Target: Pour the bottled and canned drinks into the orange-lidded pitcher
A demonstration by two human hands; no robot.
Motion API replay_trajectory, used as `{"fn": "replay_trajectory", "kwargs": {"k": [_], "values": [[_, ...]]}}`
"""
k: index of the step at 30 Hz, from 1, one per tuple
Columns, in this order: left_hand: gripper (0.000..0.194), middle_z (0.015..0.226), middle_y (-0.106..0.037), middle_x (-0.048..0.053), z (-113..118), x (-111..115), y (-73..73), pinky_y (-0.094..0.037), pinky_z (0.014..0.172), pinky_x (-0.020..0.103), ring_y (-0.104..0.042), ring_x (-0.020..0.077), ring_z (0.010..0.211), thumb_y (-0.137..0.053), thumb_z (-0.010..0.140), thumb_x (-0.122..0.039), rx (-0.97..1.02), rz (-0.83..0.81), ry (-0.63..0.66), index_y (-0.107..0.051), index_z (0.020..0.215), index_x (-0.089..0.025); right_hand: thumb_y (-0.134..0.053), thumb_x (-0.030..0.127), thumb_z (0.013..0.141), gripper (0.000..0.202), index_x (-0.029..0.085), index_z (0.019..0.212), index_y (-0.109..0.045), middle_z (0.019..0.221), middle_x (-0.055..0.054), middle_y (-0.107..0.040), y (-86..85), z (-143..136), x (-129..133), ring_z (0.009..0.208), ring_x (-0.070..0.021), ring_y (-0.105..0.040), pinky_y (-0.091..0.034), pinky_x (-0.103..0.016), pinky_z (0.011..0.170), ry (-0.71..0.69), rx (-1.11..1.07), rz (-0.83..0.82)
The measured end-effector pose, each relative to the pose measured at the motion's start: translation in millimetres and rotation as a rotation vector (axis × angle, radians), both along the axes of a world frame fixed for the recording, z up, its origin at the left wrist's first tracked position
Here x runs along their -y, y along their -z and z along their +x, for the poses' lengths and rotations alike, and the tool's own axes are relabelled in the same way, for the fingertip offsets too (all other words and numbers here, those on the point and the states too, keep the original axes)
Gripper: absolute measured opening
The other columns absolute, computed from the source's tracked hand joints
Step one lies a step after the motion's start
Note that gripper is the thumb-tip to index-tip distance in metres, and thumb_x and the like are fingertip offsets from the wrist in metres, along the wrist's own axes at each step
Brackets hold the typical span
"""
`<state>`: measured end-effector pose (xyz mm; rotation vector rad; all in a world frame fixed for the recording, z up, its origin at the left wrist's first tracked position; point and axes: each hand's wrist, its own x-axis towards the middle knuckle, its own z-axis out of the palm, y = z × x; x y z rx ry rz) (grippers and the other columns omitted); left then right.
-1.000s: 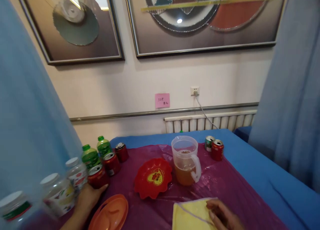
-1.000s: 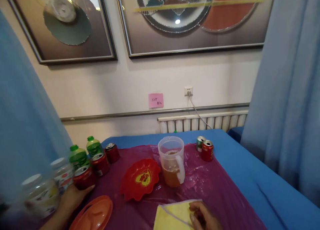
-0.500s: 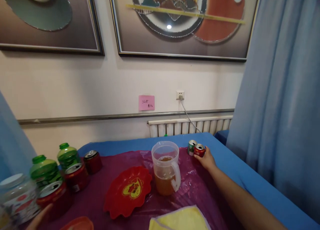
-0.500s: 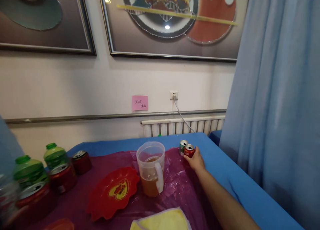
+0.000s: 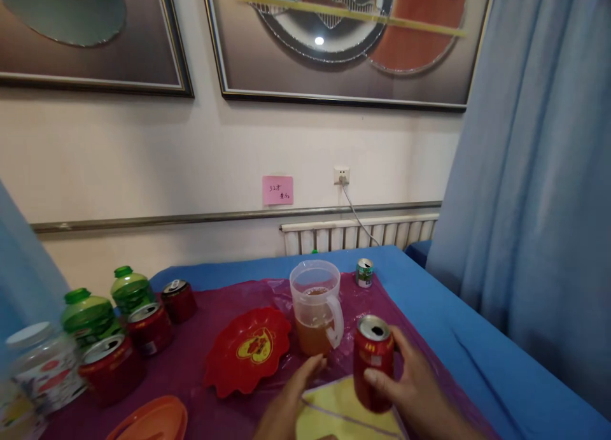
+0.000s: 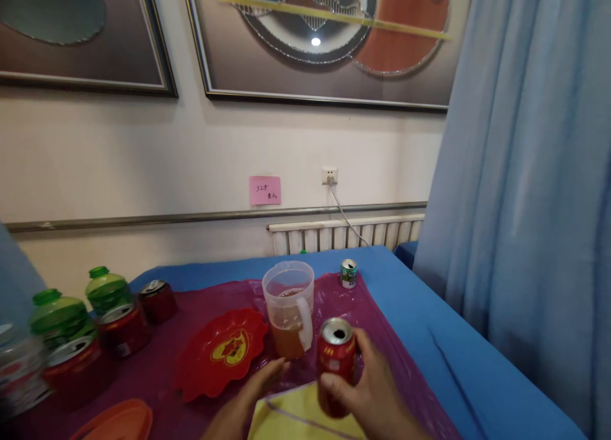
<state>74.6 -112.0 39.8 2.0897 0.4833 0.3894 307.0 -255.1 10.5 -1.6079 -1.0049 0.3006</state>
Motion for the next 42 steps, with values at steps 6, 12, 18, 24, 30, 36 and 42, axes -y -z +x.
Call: {"fn": "replay_trajectory", "kwargs": {"k": [6,12,18,24,30,36,42], "values": [[0.098,0.149,-0.055,0.012,34.1,35.0,5.9,-0.042,0.115,0.050,-0.048,0.0382,0.140,-0.084,0.069,-0.049,0.147,-0.233,0.047,-0.037,0.153,-0.035,-0.083,0.043,0.067,0.064,0.024,0.125,-0.062,0.116,-0.009,-0.071,-26.3,-55.9,0.9,0.106,-0.0311,-0.067,-0.053,-0.042,0.092,-0.258,-0.034,0.084],[0.094,0.142,-0.061,0.013,23.4,6.3,-41.4,-0.050,0.108,0.048,-0.059,0.0384,0.129,-0.089,0.059,-0.048,0.209,-0.191,-0.116,-0.051,0.142,-0.028,-0.071,0.067,0.077,0.091,0.022,0.149,-0.039,0.128,-0.015,-0.063,3.5,-60.4,-19.3,0.114,-0.0303,-0.063,-0.051,-0.042,0.097,-0.257,-0.047,0.182],[0.081,0.132,-0.069,0.008,33.4,-81.3,-145.0,-0.050,0.106,0.048,-0.063,0.0351,0.122,-0.081,0.065,-0.042,0.052,0.433,-0.246,-0.055,0.140,-0.024,-0.050,0.061,0.093,0.048,0.021,0.117,-0.064,0.085,-0.006,-0.069,75.2,-52.4,-23.5,0.077,-0.0223,-0.068,-0.055,-0.032,0.071,-0.029,-0.109,0.084],[0.074,0.123,-0.072,0.009,59.4,-135.6,-175.2,-0.049,0.095,0.045,-0.066,0.0334,0.110,-0.074,0.066,-0.023,-0.246,0.945,-0.089,-0.058,0.138,-0.028,-0.047,0.063,0.095,0.045,0.023,0.104,-0.066,0.072,-0.002,-0.067,88.0,-42.8,-23.9,0.066,-0.0185,-0.065,-0.051,-0.028,0.064,-0.064,-0.101,0.027],[0.061,0.126,-0.071,0.011,76.9,-130.2,-185.3,-0.035,0.105,0.049,-0.063,0.0316,0.115,-0.070,0.075,-0.023,-0.419,1.199,0.010,-0.058,0.135,-0.026,-0.048,0.050,0.096,0.032,0.022,0.101,-0.064,0.079,-0.003,-0.068,90.4,-42.2,-24.5,0.068,-0.0176,-0.064,-0.049,-0.027,0.065,-0.118,-0.020,0.010],[0.062,0.125,-0.071,0.009,88.1,-126.7,-192.1,-0.030,0.107,0.050,-0.062,0.0319,0.115,-0.069,0.073,-0.012,-0.449,1.302,0.066,-0.060,0.132,-0.028,-0.052,0.035,0.092,0.019,0.023,0.101,-0.063,0.085,-0.004,-0.068,96.2,-39.6,-25.3,0.073,-0.0176,-0.064,-0.047,-0.027,0.069,-0.149,0.074,-0.003],[0.057,0.120,-0.072,0.007,105.2,-127.3,-190.0,-0.028,0.110,0.049,-0.062,0.0285,0.111,-0.068,0.077,-0.008,-0.449,1.416,0.171,-0.062,0.128,-0.031,-0.055,0.023,0.085,0.017,0.023,0.101,-0.061,0.090,-0.004,-0.067,100.0,-39.5,-29.2,0.075,-0.0176,-0.063,-0.047,-0.028,0.071,-0.157,0.133,-0.007]]}}
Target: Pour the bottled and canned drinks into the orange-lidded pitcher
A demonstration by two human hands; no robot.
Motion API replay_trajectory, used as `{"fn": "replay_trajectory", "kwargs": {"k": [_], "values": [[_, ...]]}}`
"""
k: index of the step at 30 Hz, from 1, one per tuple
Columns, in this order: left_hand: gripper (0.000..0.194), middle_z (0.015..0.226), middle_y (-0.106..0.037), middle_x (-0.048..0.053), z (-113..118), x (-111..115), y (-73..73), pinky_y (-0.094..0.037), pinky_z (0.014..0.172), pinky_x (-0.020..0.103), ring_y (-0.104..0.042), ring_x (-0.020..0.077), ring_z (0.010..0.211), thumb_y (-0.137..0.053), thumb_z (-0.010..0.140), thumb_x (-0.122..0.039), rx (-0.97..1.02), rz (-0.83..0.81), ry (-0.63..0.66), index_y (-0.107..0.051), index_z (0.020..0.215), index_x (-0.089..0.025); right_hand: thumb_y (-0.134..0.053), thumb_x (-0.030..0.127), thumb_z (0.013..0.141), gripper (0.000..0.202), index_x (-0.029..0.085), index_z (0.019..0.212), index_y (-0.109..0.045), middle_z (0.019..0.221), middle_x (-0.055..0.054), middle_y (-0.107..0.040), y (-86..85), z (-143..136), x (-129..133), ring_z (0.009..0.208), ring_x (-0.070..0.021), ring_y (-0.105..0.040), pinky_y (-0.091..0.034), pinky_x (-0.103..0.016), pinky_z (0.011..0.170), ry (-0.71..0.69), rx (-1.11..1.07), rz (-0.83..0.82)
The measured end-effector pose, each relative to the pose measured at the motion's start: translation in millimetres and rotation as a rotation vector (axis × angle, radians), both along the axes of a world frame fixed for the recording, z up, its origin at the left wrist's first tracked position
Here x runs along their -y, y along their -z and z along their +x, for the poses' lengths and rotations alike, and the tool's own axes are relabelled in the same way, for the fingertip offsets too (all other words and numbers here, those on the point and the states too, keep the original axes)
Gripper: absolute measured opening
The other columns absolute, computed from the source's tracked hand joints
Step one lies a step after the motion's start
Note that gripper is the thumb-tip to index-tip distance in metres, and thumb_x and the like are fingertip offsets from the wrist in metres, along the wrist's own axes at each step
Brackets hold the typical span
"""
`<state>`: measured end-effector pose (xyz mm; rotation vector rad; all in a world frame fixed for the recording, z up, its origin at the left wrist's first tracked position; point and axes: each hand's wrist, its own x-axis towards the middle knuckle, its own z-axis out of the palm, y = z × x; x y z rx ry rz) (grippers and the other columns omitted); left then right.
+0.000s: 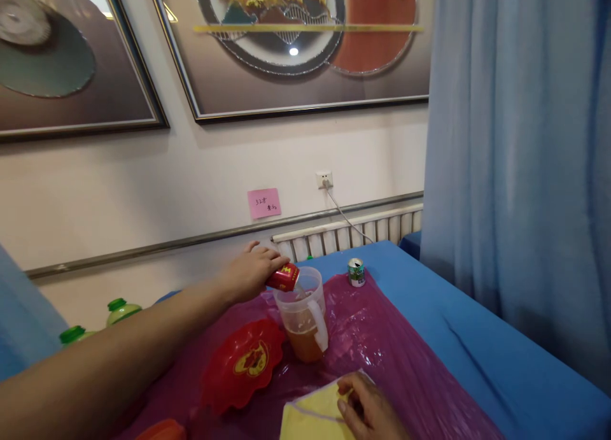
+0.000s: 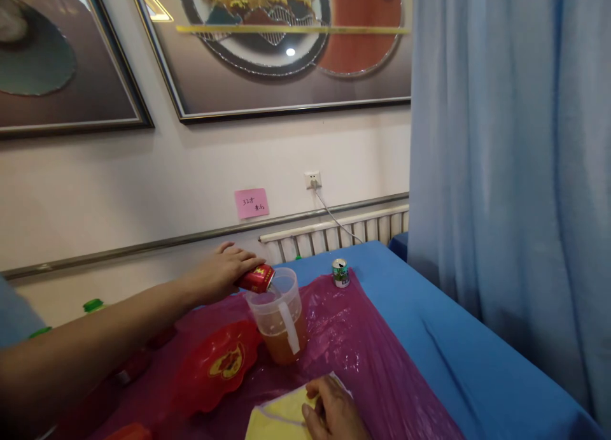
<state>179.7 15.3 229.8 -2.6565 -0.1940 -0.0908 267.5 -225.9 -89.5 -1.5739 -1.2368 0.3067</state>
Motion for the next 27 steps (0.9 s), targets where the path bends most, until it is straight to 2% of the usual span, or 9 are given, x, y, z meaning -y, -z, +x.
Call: {"fn": "replay_trajectory", "kwargs": {"k": [3,8,13,20,27], "values": [[0.051,0.113,-0.073,0.007,12.4,7.1,1.9,-0.027,0.111,0.048,-0.063,0.0270,0.110,-0.063,0.079,-0.003,-0.054,0.073,0.086,-0.063,0.124,-0.029,-0.055,0.019,0.083,0.019,0.021,0.101,-0.061,0.090,-0.004,-0.066,0.8,0.4,-0.8,0.073,-0.0172,-0.063,-0.046,-0.028,0.069,-0.017,0.003,-0.015],[0.030,0.102,-0.075,0.009,32.1,24.2,7.3,-0.030,0.109,0.050,-0.065,0.0272,0.101,-0.063,0.083,-0.005,-0.156,0.223,0.142,-0.067,0.110,-0.018,-0.056,0.017,0.083,0.021,0.021,0.103,-0.061,0.093,-0.004,-0.067,-3.4,3.9,1.8,0.073,-0.0157,-0.063,-0.045,-0.026,0.068,-0.069,-0.020,-0.039],[0.017,0.097,-0.076,0.007,43.7,26.8,12.9,-0.031,0.109,0.047,-0.065,0.0243,0.093,-0.062,0.089,-0.009,-0.177,0.324,0.220,-0.070,0.102,-0.018,-0.057,0.015,0.083,0.022,0.022,0.103,-0.060,0.094,-0.003,-0.067,-7.1,6.1,3.9,0.074,-0.0149,-0.063,-0.045,-0.025,0.068,-0.090,-0.023,-0.030],[0.013,0.096,-0.075,0.006,44.3,22.5,6.8,-0.030,0.109,0.044,-0.063,0.0223,0.094,-0.062,0.092,-0.012,-0.142,0.365,0.247,-0.070,0.099,-0.019,-0.059,0.014,0.081,0.023,0.023,0.101,-0.060,0.094,-0.002,-0.068,-6.3,5.3,3.4,0.075,-0.0148,-0.063,-0.045,-0.025,0.068,-0.087,-0.020,-0.012],[0.013,0.098,-0.073,0.007,38.3,19.7,-0.5,-0.028,0.114,0.048,-0.062,0.0238,0.101,-0.063,0.091,-0.013,-0.088,0.387,0.282,-0.069,0.101,-0.020,-0.058,0.015,0.082,0.021,0.022,0.101,-0.061,0.092,-0.003,-0.069,-3.5,5.8,2.1,0.074,-0.0152,-0.064,-0.046,-0.024,0.069,-0.094,-0.035,0.000]]}}
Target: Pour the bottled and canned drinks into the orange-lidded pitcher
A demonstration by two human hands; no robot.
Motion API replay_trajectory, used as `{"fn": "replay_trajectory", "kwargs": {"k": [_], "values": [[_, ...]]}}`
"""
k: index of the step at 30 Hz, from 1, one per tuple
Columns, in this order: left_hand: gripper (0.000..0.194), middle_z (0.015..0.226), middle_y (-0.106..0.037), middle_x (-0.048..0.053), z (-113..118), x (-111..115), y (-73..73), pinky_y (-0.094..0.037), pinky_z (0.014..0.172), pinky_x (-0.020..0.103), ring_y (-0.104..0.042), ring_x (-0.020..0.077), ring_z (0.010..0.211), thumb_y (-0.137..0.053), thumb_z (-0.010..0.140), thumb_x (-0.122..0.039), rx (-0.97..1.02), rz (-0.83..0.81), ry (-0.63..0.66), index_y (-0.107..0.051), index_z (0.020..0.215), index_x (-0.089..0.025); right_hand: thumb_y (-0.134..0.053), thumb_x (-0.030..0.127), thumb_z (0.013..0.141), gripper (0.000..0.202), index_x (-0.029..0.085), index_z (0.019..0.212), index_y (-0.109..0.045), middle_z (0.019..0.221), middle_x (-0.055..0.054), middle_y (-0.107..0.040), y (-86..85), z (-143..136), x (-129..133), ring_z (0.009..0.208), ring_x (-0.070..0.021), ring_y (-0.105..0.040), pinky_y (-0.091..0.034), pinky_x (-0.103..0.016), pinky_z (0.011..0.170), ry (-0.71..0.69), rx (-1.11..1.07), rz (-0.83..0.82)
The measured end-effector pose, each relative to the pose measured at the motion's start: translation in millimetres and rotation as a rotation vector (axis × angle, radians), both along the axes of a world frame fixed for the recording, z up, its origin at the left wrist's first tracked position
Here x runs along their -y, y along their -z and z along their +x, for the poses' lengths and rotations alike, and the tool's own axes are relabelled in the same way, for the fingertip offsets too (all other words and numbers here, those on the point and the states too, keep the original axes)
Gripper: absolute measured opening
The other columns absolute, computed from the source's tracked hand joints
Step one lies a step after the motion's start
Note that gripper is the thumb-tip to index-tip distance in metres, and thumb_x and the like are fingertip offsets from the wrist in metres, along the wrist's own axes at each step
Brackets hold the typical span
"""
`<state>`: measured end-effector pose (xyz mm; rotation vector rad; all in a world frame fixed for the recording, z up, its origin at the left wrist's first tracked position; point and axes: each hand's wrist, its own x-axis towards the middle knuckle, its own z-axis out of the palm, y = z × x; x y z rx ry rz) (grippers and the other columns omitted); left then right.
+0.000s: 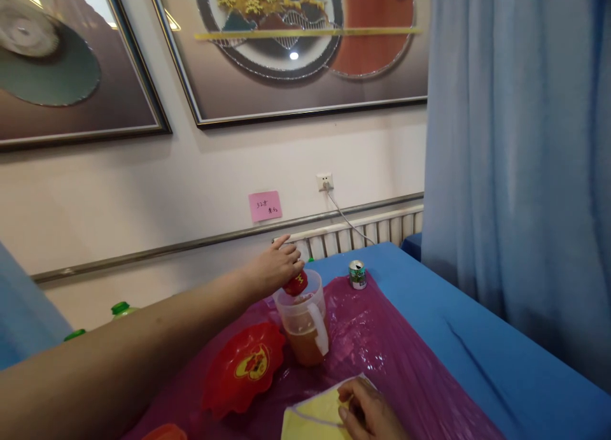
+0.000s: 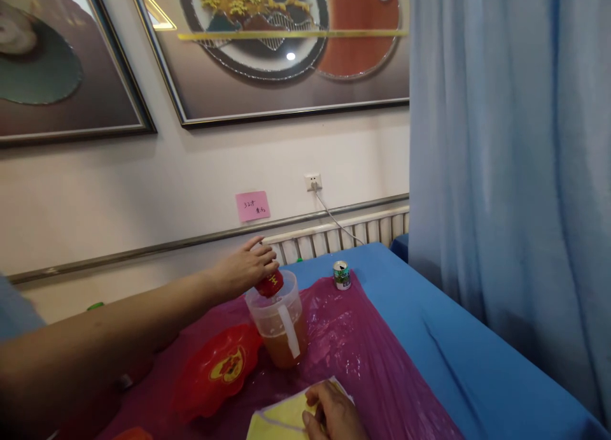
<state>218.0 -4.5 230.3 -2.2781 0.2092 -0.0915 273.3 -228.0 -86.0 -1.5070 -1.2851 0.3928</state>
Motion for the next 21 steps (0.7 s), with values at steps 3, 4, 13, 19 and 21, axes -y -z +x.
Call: {"fn": "replay_trajectory", "kwargs": {"k": [3,4,13,19,21], "values": [[0.013,0.094,-0.072,0.006,-3.0,-1.2,-1.7,-0.028,0.115,0.050,-0.061,0.0249,0.102,-0.063,0.091,-0.014,0.018,0.022,0.011,-0.068,0.100,-0.021,-0.059,0.016,0.082,0.020,0.023,0.101,-0.061,0.092,-0.003,-0.069,4.0,0.2,-2.0,0.073,-0.0155,-0.064,-0.046,-0.024,0.069,-0.001,0.002,0.002],[0.013,0.095,-0.072,0.006,-4.0,-1.5,-2.4,-0.028,0.115,0.050,-0.060,0.0251,0.103,-0.063,0.091,-0.013,0.025,0.023,0.021,-0.068,0.100,-0.021,-0.059,0.016,0.082,0.020,0.023,0.101,-0.061,0.092,-0.003,-0.068,5.2,0.1,-2.7,0.074,-0.0156,-0.064,-0.046,-0.025,0.069,0.001,0.006,-0.003],[0.014,0.101,-0.071,0.006,-12.2,-4.1,-8.2,-0.028,0.116,0.051,-0.060,0.0240,0.105,-0.063,0.092,-0.014,0.060,0.029,0.058,-0.067,0.102,-0.022,-0.055,0.019,0.086,0.018,0.021,0.102,-0.061,0.092,-0.004,-0.068,2.7,0.0,-0.1,0.074,-0.0156,-0.063,-0.045,-0.025,0.068,0.000,0.002,-0.011],[0.017,0.110,-0.072,0.006,-15.0,-4.1,-14.5,-0.024,0.118,0.050,-0.060,0.0244,0.111,-0.065,0.091,-0.015,0.070,0.065,0.075,-0.066,0.106,-0.022,-0.057,0.019,0.086,0.016,0.022,0.101,-0.061,0.092,-0.004,-0.069,-0.7,-0.6,2.0,0.075,-0.0161,-0.064,-0.045,-0.025,0.070,0.007,0.005,0.002],[0.017,0.112,-0.072,0.006,-16.2,-3.0,-17.2,-0.023,0.118,0.049,-0.060,0.0243,0.112,-0.065,0.091,-0.015,0.073,0.062,0.080,-0.066,0.106,-0.022,-0.057,0.020,0.086,0.015,0.022,0.101,-0.061,0.091,-0.003,-0.069,-0.7,-1.2,2.0,0.075,-0.0157,-0.064,-0.046,-0.025,0.070,0.016,0.005,0.000]]}}
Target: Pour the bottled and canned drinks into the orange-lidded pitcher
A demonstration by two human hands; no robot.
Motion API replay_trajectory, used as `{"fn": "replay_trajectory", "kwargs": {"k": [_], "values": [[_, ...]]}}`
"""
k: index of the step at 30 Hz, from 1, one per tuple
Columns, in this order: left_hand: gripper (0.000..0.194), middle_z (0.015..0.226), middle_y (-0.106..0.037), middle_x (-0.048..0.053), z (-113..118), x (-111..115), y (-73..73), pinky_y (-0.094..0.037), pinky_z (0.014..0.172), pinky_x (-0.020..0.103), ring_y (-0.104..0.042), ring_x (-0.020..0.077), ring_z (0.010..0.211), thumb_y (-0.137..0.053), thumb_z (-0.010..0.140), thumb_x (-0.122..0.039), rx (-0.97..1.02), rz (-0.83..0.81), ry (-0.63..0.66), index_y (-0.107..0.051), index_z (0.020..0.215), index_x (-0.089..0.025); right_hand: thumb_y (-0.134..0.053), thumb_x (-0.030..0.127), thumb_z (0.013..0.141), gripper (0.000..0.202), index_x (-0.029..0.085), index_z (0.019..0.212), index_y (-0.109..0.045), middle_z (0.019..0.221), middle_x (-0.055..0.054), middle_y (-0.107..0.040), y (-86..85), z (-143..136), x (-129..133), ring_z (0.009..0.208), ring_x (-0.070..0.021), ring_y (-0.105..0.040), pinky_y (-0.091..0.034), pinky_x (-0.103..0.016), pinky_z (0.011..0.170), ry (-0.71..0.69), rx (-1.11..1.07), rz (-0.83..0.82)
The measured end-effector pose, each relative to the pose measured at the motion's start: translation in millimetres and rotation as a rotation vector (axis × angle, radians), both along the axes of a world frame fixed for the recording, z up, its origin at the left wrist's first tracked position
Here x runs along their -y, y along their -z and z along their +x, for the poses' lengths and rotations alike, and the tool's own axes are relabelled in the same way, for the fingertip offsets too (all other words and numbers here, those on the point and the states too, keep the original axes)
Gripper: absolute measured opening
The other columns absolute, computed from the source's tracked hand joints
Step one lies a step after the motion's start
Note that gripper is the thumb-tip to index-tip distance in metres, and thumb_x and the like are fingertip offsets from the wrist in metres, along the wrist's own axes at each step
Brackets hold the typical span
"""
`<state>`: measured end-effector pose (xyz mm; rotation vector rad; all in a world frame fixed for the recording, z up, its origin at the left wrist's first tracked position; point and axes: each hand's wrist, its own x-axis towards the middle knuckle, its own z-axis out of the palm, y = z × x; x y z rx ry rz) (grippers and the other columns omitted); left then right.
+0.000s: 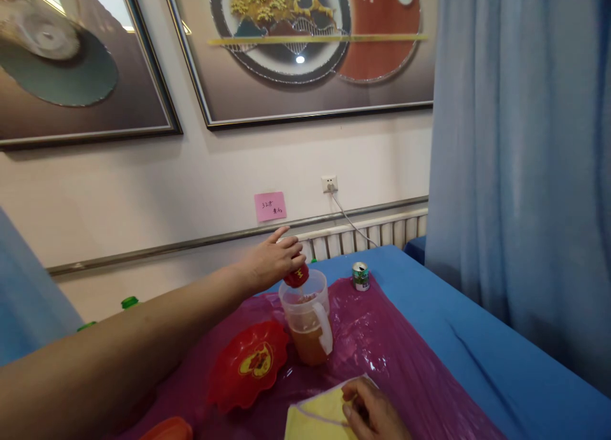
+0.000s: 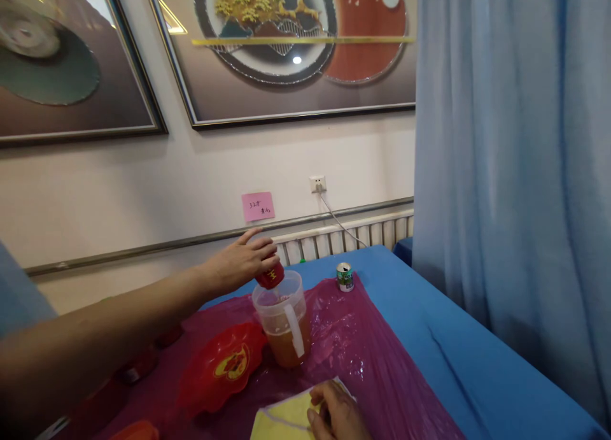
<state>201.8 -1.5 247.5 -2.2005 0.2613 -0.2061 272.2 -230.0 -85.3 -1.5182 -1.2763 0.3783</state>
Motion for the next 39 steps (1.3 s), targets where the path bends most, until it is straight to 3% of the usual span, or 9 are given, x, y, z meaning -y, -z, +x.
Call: {"fn": "replay_trajectory", "kwargs": {"k": [11,21,27,30,34,36,39], "values": [[0.020,0.117,-0.071,0.007,-2.1,5.9,-4.2,-0.021,0.121,0.048,-0.058,0.0237,0.120,-0.061,0.092,-0.011,0.002,-0.092,0.007,-0.067,0.107,-0.023,-0.057,0.026,0.090,0.012,0.024,0.100,-0.061,0.091,-0.003,-0.069,-1.4,0.2,1.1,0.075,-0.0154,-0.063,-0.046,-0.025,0.069,0.001,0.010,-0.014],[0.024,0.128,-0.067,0.006,-2.9,7.8,-9.5,-0.021,0.121,0.049,-0.055,0.0236,0.125,-0.055,0.096,-0.012,-0.009,-0.024,-0.008,-0.064,0.115,-0.025,-0.057,0.021,0.087,0.015,0.022,0.101,-0.061,0.090,-0.003,-0.067,4.4,4.6,-0.6,0.075,-0.0156,-0.063,-0.046,-0.024,0.069,-0.048,0.024,-0.018],[0.022,0.120,-0.070,0.008,-5.6,6.0,7.6,-0.027,0.117,0.051,-0.059,0.0254,0.119,-0.056,0.096,-0.013,-0.006,-0.081,-0.038,-0.065,0.113,-0.023,-0.058,0.018,0.086,0.015,0.023,0.099,-0.061,0.089,-0.002,-0.067,3.8,1.5,-0.5,0.074,-0.0155,-0.063,-0.046,-0.024,0.070,0.000,0.029,0.018],[0.029,0.121,-0.071,0.009,-11.0,3.0,21.0,-0.033,0.111,0.050,-0.059,0.0268,0.120,-0.061,0.092,-0.013,0.055,-0.250,-0.130,-0.065,0.118,-0.024,-0.058,0.021,0.087,0.010,0.023,0.097,-0.061,0.089,-0.003,-0.067,0.3,-1.7,1.3,0.074,-0.0158,-0.063,-0.047,-0.025,0.071,0.012,0.025,0.006],[0.060,0.132,-0.066,0.012,-37.5,-3.9,31.7,-0.044,0.104,0.048,-0.059,0.0314,0.122,-0.082,0.072,-0.025,0.304,-0.658,-0.367,-0.062,0.129,-0.022,-0.054,0.030,0.092,0.013,0.023,0.098,-0.063,0.089,-0.004,-0.069,0.1,-6.2,6.9,0.075,-0.0172,-0.064,-0.049,-0.027,0.072,0.033,-0.004,0.000],[0.071,0.127,-0.069,0.013,-66.1,-7.0,36.6,-0.049,0.101,0.047,-0.064,0.0329,0.115,-0.085,0.065,-0.035,0.483,-0.940,-0.502,-0.063,0.130,-0.018,-0.052,0.034,0.094,0.018,0.023,0.100,-0.064,0.091,-0.005,-0.070,3.8,-6.8,10.1,0.077,-0.0184,-0.065,-0.050,-0.029,0.074,0.046,-0.023,0.006],[0.077,0.116,-0.075,0.010,-131.1,-7.6,49.9,-0.055,0.095,0.045,-0.071,0.0319,0.105,-0.081,0.065,-0.051,0.758,-1.422,-0.608,-0.061,0.131,-0.018,-0.052,0.038,0.095,0.022,0.023,0.103,-0.067,0.094,-0.007,-0.072,11.5,-3.0,14.0,0.079,-0.0194,-0.068,-0.053,-0.030,0.075,-0.003,-0.040,-0.017]]}}
